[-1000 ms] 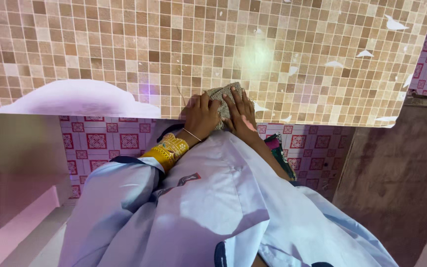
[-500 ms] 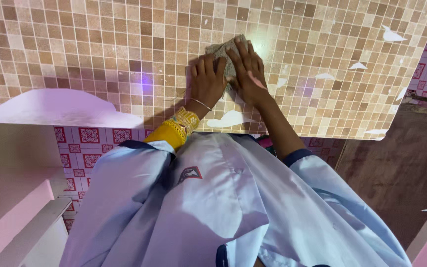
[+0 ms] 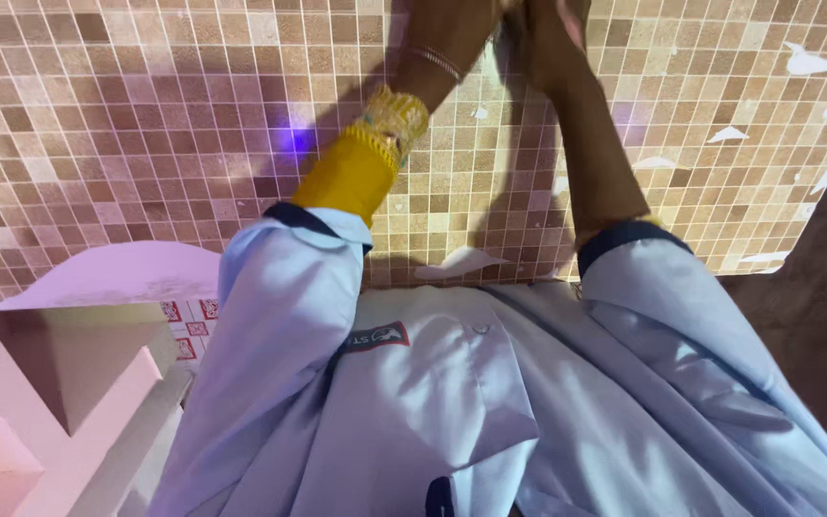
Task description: The person wipes a tiled surface and the inside of a shelf using a cloth.
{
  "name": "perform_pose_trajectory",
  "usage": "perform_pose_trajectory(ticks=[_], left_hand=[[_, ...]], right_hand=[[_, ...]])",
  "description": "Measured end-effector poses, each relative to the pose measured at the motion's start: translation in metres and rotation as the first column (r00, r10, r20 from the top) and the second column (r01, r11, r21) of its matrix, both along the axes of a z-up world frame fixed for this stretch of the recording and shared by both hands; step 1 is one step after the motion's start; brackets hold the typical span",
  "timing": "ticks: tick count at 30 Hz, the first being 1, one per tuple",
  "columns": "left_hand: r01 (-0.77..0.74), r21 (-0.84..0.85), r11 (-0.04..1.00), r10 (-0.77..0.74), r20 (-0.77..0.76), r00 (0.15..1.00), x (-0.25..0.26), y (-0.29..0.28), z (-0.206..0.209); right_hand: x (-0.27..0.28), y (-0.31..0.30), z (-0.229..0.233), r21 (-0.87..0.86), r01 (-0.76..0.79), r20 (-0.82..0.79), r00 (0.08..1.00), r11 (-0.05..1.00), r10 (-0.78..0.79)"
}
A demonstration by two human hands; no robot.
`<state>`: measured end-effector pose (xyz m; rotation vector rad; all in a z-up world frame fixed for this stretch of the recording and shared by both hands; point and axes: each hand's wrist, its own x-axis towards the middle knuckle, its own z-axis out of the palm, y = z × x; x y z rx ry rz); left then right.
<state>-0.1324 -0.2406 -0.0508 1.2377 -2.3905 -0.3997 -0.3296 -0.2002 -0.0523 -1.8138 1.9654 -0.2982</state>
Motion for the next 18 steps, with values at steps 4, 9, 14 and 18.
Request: perform_pose_trajectory(ticks=[4,9,14,18], left_hand=[[0.196,0.227,0.954,-0.193,-0.033,0.981,0.047,0.089,0.034],[0.398,0.26,0.88,-0.35,-0.213,0.912,0.088,0.2,0.1],[0.256,0.099,0.962,-0.254,-0.036,0.967,0.019,0.159,0.086],[0.051,-0.022,0.998,-0.052,-0.066,0.996,-0.067,0.082,0.052]], right_hand=[[0.057,0.142,0.052,0.096,-0.03,0.084,0.996,0.995,0.022],[0.067,0.266,0.089,0.204,-0.192,0.1,0.98,0.96,0.175],[-0.007,0.192,0.075,0.157,-0.246,0.102,0.967,0.956,0.232],[-0.082,0.08,0.058,-0.12,-0.222,0.03,0.973,0.968,0.227]])
